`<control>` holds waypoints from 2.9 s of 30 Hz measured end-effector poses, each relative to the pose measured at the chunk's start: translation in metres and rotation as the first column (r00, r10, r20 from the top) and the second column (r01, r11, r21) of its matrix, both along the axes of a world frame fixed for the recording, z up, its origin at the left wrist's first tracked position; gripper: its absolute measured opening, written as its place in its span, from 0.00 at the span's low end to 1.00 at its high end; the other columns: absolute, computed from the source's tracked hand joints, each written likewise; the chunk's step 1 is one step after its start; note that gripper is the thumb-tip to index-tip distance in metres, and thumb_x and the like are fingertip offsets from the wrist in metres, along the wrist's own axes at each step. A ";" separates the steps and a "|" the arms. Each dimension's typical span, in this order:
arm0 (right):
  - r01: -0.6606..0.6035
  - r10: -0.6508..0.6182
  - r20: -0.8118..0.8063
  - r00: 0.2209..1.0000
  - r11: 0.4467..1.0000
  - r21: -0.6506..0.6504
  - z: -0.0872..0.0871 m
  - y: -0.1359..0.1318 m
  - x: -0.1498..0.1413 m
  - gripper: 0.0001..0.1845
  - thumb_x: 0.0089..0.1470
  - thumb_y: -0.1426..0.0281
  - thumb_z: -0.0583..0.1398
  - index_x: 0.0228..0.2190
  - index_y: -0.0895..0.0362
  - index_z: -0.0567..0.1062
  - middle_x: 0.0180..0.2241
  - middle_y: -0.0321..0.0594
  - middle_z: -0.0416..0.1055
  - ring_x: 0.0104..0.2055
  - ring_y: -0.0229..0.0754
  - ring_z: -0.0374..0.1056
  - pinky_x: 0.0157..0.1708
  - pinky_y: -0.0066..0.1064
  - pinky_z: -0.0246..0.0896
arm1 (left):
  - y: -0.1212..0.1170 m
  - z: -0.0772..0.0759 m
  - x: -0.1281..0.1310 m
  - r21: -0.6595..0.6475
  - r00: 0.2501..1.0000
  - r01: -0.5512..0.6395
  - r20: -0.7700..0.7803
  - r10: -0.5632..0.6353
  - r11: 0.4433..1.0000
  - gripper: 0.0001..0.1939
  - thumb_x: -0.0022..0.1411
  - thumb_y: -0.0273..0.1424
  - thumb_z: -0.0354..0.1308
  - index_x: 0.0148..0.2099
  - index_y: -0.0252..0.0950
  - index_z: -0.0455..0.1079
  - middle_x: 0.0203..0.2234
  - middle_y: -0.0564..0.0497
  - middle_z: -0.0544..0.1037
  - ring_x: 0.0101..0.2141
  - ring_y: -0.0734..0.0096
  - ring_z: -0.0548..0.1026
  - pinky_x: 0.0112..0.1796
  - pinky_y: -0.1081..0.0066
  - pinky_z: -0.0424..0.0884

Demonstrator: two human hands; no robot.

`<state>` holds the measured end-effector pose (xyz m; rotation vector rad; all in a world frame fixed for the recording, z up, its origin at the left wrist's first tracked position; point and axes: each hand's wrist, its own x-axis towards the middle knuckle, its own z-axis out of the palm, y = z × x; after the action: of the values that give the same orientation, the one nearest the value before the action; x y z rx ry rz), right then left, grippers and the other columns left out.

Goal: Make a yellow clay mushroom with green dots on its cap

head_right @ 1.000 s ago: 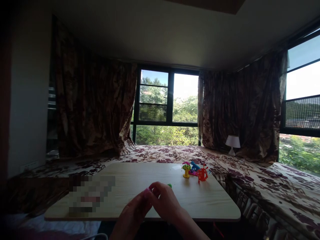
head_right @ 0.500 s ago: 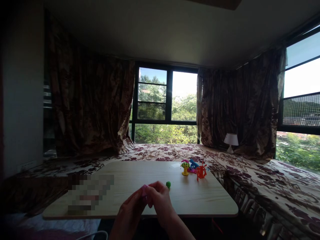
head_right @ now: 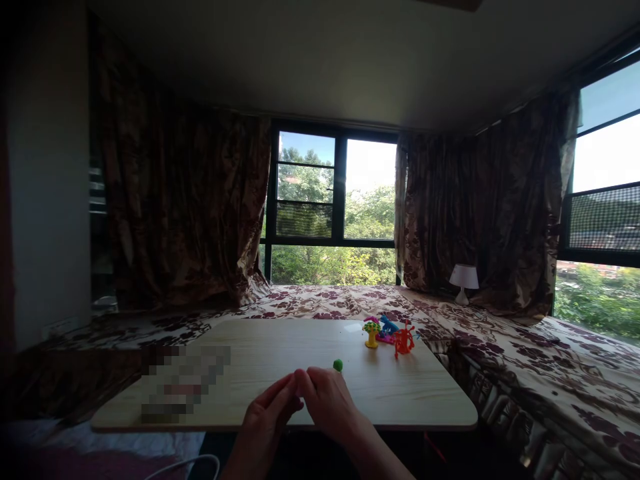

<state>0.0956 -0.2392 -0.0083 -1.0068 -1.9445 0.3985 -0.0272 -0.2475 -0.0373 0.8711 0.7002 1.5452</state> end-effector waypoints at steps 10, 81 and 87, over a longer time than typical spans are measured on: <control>-0.368 0.052 -0.639 0.767 0.852 -0.373 -0.021 0.005 -0.024 0.27 0.53 0.49 0.44 0.19 0.58 0.63 0.13 0.28 0.48 0.14 0.29 0.38 0.13 0.23 0.35 | 0.000 0.001 0.003 0.022 0.989 0.030 0.143 -0.033 0.999 0.12 0.43 0.31 0.64 0.33 0.32 0.76 0.26 0.48 0.78 0.30 0.71 0.73 0.35 0.73 0.69; 0.202 -0.199 -0.065 0.978 0.979 0.037 -0.005 -0.002 -0.005 0.11 0.49 0.66 0.56 0.23 0.59 0.74 0.20 0.38 0.69 0.22 0.35 0.61 0.22 0.25 0.52 | -0.004 -0.001 -0.002 0.381 0.718 -0.291 -0.519 0.464 0.877 0.10 0.50 0.37 0.57 0.33 0.39 0.76 0.30 0.47 0.78 0.33 0.60 0.73 0.37 0.69 0.65; 0.072 -0.098 -0.229 0.968 0.991 -0.116 -0.014 0.010 -0.001 0.10 0.50 0.67 0.55 0.27 0.60 0.74 0.23 0.40 0.71 0.25 0.37 0.65 0.24 0.26 0.57 | -0.006 0.000 0.006 0.494 0.680 -0.231 -0.534 0.502 0.838 0.10 0.52 0.35 0.55 0.37 0.41 0.74 0.32 0.47 0.75 0.35 0.63 0.71 0.39 0.70 0.63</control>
<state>0.0943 -0.2297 -0.0223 -1.0578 -1.6769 0.5523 -0.0213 -0.2539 -0.0376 1.7082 1.1492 1.7866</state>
